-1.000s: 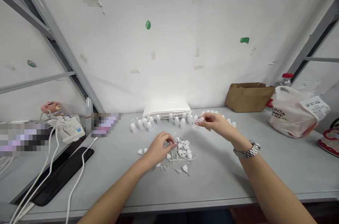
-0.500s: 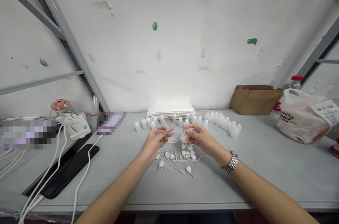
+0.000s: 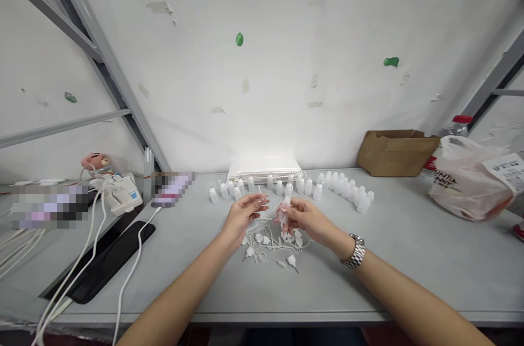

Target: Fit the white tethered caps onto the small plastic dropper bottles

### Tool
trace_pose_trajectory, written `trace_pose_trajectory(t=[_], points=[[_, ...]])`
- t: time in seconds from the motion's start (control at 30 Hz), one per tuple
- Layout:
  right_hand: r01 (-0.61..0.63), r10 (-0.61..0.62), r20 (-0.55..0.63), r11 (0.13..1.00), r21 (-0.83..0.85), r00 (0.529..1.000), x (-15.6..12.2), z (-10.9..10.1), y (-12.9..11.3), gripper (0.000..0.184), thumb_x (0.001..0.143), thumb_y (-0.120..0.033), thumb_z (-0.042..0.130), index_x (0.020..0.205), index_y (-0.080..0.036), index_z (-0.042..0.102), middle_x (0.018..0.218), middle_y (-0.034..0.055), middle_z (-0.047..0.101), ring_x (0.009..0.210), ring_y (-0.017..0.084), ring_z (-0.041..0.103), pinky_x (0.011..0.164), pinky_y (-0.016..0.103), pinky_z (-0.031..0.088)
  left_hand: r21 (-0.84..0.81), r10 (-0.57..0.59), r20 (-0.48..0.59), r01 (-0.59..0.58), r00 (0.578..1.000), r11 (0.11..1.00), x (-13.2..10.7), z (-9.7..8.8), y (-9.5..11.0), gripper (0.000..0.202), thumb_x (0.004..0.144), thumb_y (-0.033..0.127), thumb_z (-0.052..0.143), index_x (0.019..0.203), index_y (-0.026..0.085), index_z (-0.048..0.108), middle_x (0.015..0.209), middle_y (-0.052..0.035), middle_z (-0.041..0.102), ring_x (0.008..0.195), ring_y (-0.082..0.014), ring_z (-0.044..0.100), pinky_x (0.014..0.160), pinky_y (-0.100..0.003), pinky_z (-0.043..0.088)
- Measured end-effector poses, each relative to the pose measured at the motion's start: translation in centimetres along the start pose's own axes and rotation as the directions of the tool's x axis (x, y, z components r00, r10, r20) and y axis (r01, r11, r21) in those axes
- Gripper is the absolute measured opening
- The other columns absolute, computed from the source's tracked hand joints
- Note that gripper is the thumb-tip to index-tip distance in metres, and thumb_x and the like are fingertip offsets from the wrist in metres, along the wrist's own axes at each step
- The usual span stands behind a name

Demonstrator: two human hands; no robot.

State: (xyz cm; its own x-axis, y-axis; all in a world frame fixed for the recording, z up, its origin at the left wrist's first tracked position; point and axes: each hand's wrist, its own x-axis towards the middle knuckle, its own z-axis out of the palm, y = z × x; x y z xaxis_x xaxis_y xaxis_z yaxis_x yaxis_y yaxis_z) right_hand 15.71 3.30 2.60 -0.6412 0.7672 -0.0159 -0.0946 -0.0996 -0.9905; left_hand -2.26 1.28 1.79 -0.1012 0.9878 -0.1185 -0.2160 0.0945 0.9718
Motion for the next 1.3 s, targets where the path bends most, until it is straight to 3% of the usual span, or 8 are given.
trace_pose_trajectory(t=[0.2,0.43,0.6,0.73,0.97,1.13,1.3], points=[[0.013,-0.043,-0.085,0.948,-0.319,0.995,0.0,1.0,0.4,0.032,0.064,-0.046,0.065,0.071,-0.015,0.062,0.061,-0.0008,0.055,0.05,0.008,0.044,0.047,0.022,0.034,0.031,0.03,0.055,-0.031,0.998,0.999,-0.1,0.4,-0.6,0.029,0.061,0.037,0.069,0.082,0.018,0.068,0.081,-0.0048,0.068,0.079,-0.0152,0.059,0.071,-0.025,0.04],[-0.035,-0.033,-0.15,0.903,-0.429,0.988,-0.1,0.9,0.2,0.032,0.067,-0.046,0.061,0.06,-0.015,0.058,0.048,-0.0036,0.046,0.045,0.008,0.039,0.044,0.022,0.029,-0.003,0.028,0.089,-0.028,0.996,1.0,-0.3,0.5,-0.7,0.033,0.064,0.043,0.065,0.084,0.018,0.069,0.091,-0.0075,0.068,0.088,-0.0183,0.059,0.08,-0.03,0.041],[0.0,-0.145,-0.228,0.843,-0.538,0.963,0.2,0.9,1.1,0.026,0.069,-0.043,0.06,0.067,-0.016,0.058,0.058,-0.0013,0.053,0.053,0.011,0.045,0.049,0.024,0.034,0.029,0.055,0.092,-0.058,0.994,0.998,-0.3,0.6,-0.7,0.031,0.064,0.04,0.066,0.083,0.017,0.069,0.095,-0.008,0.068,0.093,-0.0202,0.057,0.083,-0.03,0.041],[0.056,-0.335,-0.254,0.696,-0.716,0.907,0.2,1.1,1.7,0.019,0.071,-0.036,0.06,0.071,-0.018,0.06,0.066,0.0005,0.054,0.061,0.014,0.048,0.057,0.026,0.038,0.019,0.056,0.04,-0.057,0.998,0.998,-0.3,0.6,-0.7,0.025,0.058,0.034,0.071,0.076,0.017,0.069,0.09,-0.0069,0.069,0.091,-0.02,0.058,0.083,-0.031,0.041],[0.17,-0.551,-0.149,0.485,-0.858,0.821,-0.2,1.5,2.2,0.015,0.082,-0.028,0.05,0.09,-0.017,0.057,0.077,0.0046,0.053,0.064,0.015,0.05,0.06,0.027,0.043,-0.058,0.049,0.029,-0.047,0.998,0.997,-0.6,1.0,-0.3,0.025,0.052,0.029,0.076,0.073,0.017,0.068,0.085,-0.0051,0.07,0.089,-0.0187,0.059,0.085,-0.033,0.04],[0.119,-0.69,-0.027,0.164,-0.979,0.724,-0.4,1.6,2.3,0.015,0.085,-0.025,0.042,0.085,-0.016,0.055,0.074,0.0074,0.054,0.066,0.018,0.051,0.058,0.029,0.041,-0.013,-0.006,0.045,0.007,0.999,1.0,-1.1,1.3,-0.1,0.03,0.056,0.034,0.074,0.082,0.019,0.069,0.097,-0.0068,0.068,0.097,-0.0206,0.055,0.086,-0.032,0.038],[0.046,-0.735,0.155,-0.167,-0.985,0.66,-0.3,1.6,2.6,0.016,0.086,-0.021,0.041,0.077,-0.016,0.054,0.063,0.005,0.054,0.058,0.016,0.048,0.051,0.026,0.034,-0.062,0.024,0.084,-0.019,0.996,0.998,-1.1,1.2,-0.5,0.027,0.065,0.04,0.065,0.08,0.018,0.07,0.093,-0.0076,0.068,0.096,-0.02,0.054,0.084,-0.03,0.036]])
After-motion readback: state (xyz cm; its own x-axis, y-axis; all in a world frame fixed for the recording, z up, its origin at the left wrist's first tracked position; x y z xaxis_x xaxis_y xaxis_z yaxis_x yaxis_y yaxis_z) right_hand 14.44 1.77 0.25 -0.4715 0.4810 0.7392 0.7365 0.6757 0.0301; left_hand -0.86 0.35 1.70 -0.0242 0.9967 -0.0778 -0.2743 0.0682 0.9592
